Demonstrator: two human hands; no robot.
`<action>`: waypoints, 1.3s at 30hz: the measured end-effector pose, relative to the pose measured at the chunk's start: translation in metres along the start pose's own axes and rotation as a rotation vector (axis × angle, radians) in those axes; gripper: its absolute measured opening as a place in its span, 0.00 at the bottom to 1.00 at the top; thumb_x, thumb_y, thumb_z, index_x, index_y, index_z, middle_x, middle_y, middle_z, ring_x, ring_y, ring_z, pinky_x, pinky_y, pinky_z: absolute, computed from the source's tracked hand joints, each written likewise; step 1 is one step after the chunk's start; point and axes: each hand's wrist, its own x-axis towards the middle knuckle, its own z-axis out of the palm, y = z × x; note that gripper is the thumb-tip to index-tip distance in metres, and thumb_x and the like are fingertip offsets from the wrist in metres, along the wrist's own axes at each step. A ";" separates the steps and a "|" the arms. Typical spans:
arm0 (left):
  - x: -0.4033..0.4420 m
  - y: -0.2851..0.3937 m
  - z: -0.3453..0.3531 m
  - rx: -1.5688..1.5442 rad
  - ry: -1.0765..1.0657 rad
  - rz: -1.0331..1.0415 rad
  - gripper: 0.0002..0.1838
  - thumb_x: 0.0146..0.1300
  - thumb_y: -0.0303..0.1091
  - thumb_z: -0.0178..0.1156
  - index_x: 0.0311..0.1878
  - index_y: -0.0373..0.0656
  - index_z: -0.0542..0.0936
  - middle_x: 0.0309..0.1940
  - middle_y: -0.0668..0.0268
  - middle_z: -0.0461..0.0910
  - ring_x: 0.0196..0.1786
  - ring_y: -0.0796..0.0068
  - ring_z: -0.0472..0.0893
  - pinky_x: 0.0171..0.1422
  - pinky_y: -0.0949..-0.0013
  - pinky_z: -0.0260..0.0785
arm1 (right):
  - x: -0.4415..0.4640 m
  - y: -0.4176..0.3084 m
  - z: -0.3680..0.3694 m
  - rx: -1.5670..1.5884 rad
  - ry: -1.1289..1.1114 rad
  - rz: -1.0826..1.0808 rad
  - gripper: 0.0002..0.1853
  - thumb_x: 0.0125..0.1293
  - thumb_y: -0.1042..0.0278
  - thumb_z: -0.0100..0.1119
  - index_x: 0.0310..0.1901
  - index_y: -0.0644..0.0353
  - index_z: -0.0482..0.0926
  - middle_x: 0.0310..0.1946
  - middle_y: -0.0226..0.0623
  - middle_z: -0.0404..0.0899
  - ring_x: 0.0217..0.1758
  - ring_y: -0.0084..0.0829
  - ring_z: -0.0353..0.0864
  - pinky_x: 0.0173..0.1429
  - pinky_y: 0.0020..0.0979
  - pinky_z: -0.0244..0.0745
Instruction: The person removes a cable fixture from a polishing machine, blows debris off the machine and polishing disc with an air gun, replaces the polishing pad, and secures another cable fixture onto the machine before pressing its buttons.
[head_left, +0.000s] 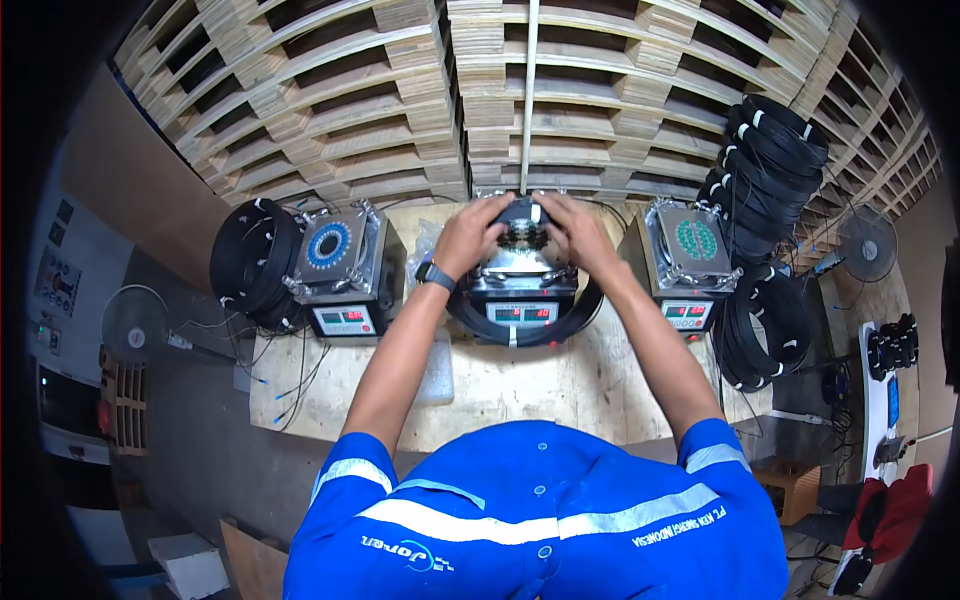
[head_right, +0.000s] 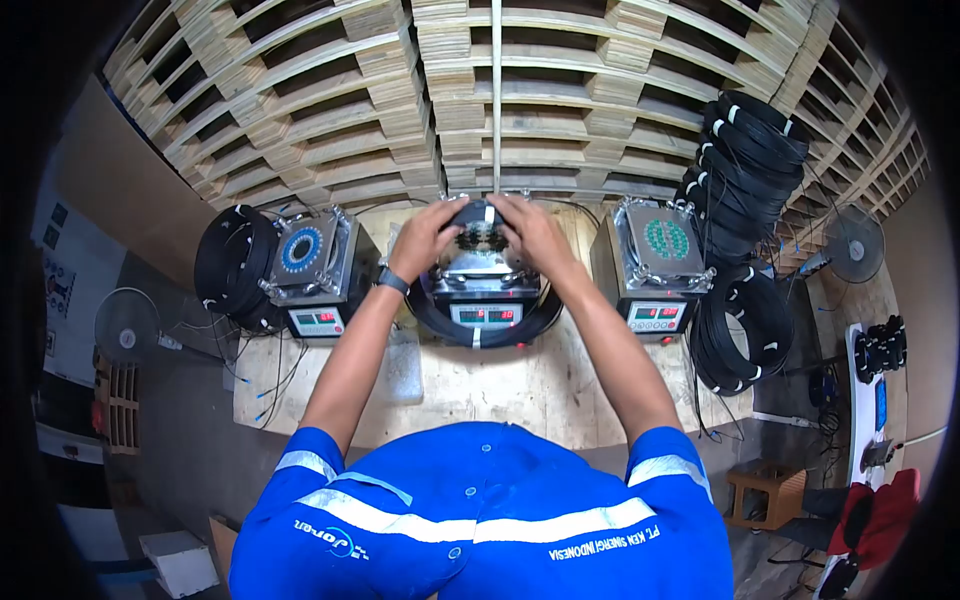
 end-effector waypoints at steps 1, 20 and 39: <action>0.007 0.005 -0.006 -0.048 0.033 0.021 0.25 0.60 0.29 0.65 0.62 0.47 0.77 0.53 0.56 0.81 0.54 0.51 0.80 0.56 0.58 0.75 | 0.007 -0.010 -0.014 -0.003 -0.016 -0.004 0.27 0.62 0.73 0.62 0.65 0.53 0.73 0.58 0.43 0.78 0.58 0.49 0.78 0.61 0.41 0.75; -0.173 0.044 0.082 -0.259 -0.371 -0.406 0.23 0.64 0.34 0.63 0.62 0.38 0.77 0.53 0.51 0.79 0.55 0.48 0.79 0.60 0.58 0.71 | -0.175 -0.054 0.032 0.187 -0.430 0.425 0.25 0.64 0.63 0.65 0.63 0.52 0.76 0.57 0.43 0.80 0.56 0.49 0.80 0.58 0.41 0.77; -0.268 0.013 0.181 0.103 -0.444 -0.597 0.23 0.65 0.40 0.62 0.61 0.41 0.76 0.49 0.55 0.81 0.53 0.55 0.79 0.56 0.55 0.73 | -0.260 -0.034 0.133 0.117 -0.400 0.789 0.25 0.58 0.52 0.70 0.57 0.50 0.82 0.48 0.45 0.85 0.47 0.47 0.85 0.51 0.40 0.80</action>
